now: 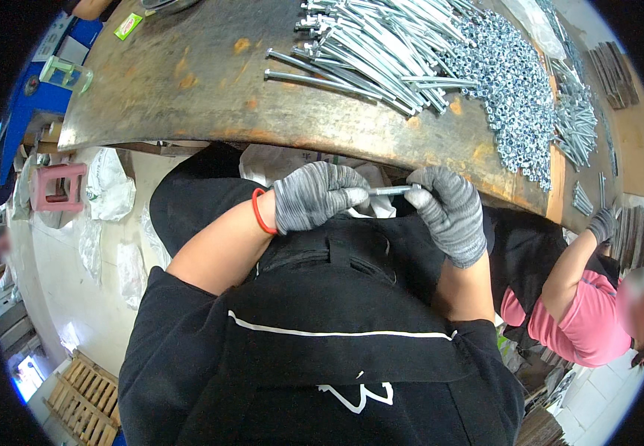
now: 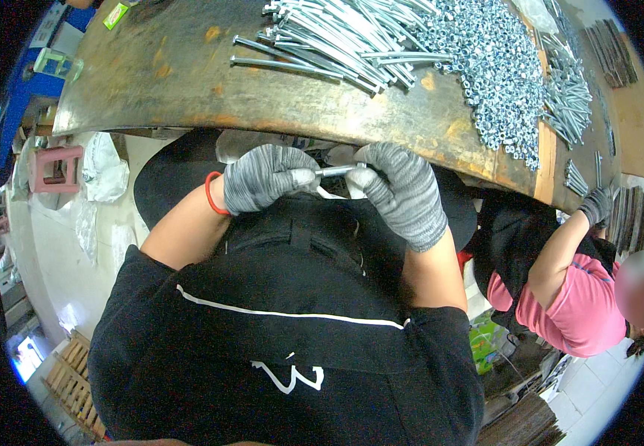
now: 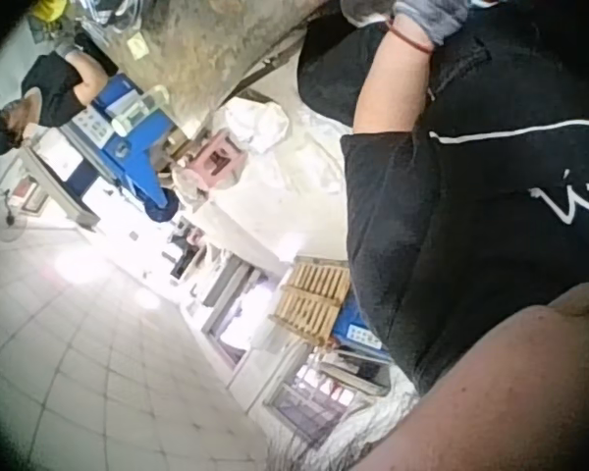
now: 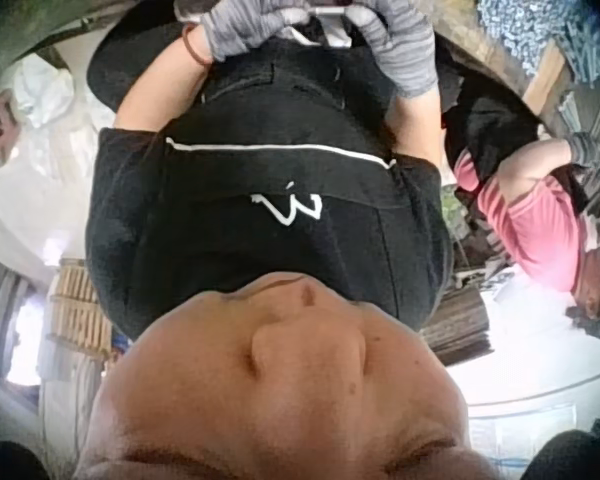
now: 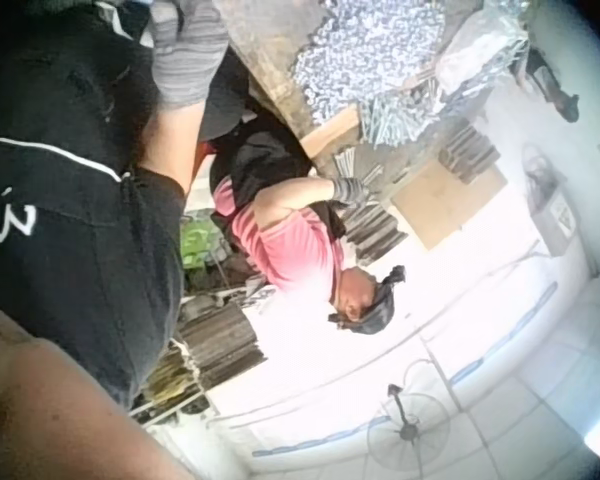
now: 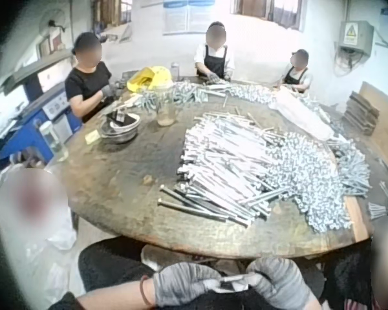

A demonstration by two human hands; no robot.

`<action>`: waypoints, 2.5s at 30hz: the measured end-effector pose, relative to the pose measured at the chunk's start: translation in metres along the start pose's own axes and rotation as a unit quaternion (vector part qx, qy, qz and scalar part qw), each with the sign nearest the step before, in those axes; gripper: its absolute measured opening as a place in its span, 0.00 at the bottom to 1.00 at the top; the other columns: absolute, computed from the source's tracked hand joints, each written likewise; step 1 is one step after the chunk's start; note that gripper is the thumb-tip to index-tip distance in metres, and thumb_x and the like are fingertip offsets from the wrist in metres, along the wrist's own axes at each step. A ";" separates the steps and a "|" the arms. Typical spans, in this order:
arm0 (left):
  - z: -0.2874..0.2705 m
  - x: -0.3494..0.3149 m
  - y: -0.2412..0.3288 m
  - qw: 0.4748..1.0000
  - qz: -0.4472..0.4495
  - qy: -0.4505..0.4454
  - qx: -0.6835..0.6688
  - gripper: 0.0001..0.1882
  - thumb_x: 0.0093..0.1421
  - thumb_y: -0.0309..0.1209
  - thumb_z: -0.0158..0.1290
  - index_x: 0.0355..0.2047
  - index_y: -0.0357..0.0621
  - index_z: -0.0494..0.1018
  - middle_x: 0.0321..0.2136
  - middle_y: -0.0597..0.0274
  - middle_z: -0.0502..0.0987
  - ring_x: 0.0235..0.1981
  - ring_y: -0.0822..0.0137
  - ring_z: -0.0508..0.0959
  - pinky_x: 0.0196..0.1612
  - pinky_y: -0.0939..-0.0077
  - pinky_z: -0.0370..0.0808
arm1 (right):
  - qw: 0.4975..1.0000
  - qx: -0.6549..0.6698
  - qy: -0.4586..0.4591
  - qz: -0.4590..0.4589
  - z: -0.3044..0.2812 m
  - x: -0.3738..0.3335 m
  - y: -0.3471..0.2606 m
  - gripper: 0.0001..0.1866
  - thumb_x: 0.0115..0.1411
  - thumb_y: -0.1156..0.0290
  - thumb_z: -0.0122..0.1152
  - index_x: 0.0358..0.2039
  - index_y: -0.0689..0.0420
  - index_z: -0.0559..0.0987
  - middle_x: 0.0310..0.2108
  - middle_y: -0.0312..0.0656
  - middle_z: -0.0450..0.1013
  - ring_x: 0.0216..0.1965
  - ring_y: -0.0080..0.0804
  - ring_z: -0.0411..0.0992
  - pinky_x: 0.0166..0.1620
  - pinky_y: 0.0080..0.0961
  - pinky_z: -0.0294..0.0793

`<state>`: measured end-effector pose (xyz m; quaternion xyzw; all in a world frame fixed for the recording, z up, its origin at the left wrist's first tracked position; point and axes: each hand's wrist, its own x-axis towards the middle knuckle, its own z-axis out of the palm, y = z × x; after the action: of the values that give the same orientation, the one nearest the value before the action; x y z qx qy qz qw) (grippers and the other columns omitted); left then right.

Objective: The person repeatedly picks up bolts and nuts from a table and screws them together by hand. They place the assembled fasteners into a pile on the table. At one point, they open a plastic bag and pour additional bolts onto the table before resuming assembly.

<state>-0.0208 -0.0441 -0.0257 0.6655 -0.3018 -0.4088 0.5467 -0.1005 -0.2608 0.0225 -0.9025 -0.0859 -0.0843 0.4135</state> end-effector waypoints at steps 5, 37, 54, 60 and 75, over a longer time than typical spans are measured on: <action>0.017 0.001 -0.002 0.952 0.095 0.133 0.260 0.11 0.58 0.33 0.51 0.37 0.40 0.76 0.28 0.55 0.78 0.30 0.61 0.78 0.36 0.72 0.74 | 0.995 -0.062 0.049 0.061 0.010 -0.005 0.002 0.16 0.58 0.57 0.54 0.27 0.59 0.77 0.19 0.48 0.71 0.24 0.44 0.72 0.29 0.29 0.70; 0.015 0.058 -0.067 0.927 -0.140 -0.156 0.310 0.19 0.60 0.41 0.45 0.46 0.45 0.73 0.42 0.49 0.75 0.45 0.52 0.74 0.50 0.68 0.68 | 0.945 -0.040 0.225 0.235 0.002 -0.026 0.119 0.15 0.57 0.63 0.59 0.38 0.61 0.77 0.32 0.48 0.75 0.35 0.37 0.75 0.40 0.30 0.73; -0.076 0.086 -0.016 0.745 0.075 0.227 0.623 0.10 0.57 0.38 0.49 0.33 0.45 0.72 0.33 0.54 0.74 0.34 0.54 0.74 0.39 0.60 0.71 | 0.889 -0.305 0.184 0.288 -0.051 0.040 0.166 0.13 0.60 0.60 0.51 0.39 0.55 0.73 0.34 0.52 0.74 0.36 0.50 0.73 0.41 0.41 0.71; -0.028 0.041 0.004 0.803 0.228 0.297 0.464 0.08 0.54 0.30 0.53 0.36 0.45 0.73 0.31 0.54 0.76 0.32 0.53 0.76 0.35 0.65 0.74 | 0.939 0.225 0.179 0.189 0.008 0.009 0.062 0.03 0.63 0.73 0.48 0.35 0.57 0.70 0.28 0.35 0.71 0.25 0.17 0.68 0.26 0.14 0.68; 0.001 0.011 0.012 0.978 0.070 0.069 0.186 0.14 0.58 0.35 0.51 0.41 0.39 0.75 0.35 0.50 0.77 0.38 0.55 0.77 0.43 0.69 0.72 | 0.988 0.148 0.027 -0.025 0.013 -0.007 0.034 0.12 0.52 0.75 0.63 0.38 0.61 0.77 0.29 0.38 0.75 0.27 0.22 0.72 0.32 0.17 0.70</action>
<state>-0.0159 -0.0566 -0.0165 0.7593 -0.3797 -0.2597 0.4603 -0.0988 -0.2735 -0.0123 -0.8266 -0.1086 -0.1049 0.5422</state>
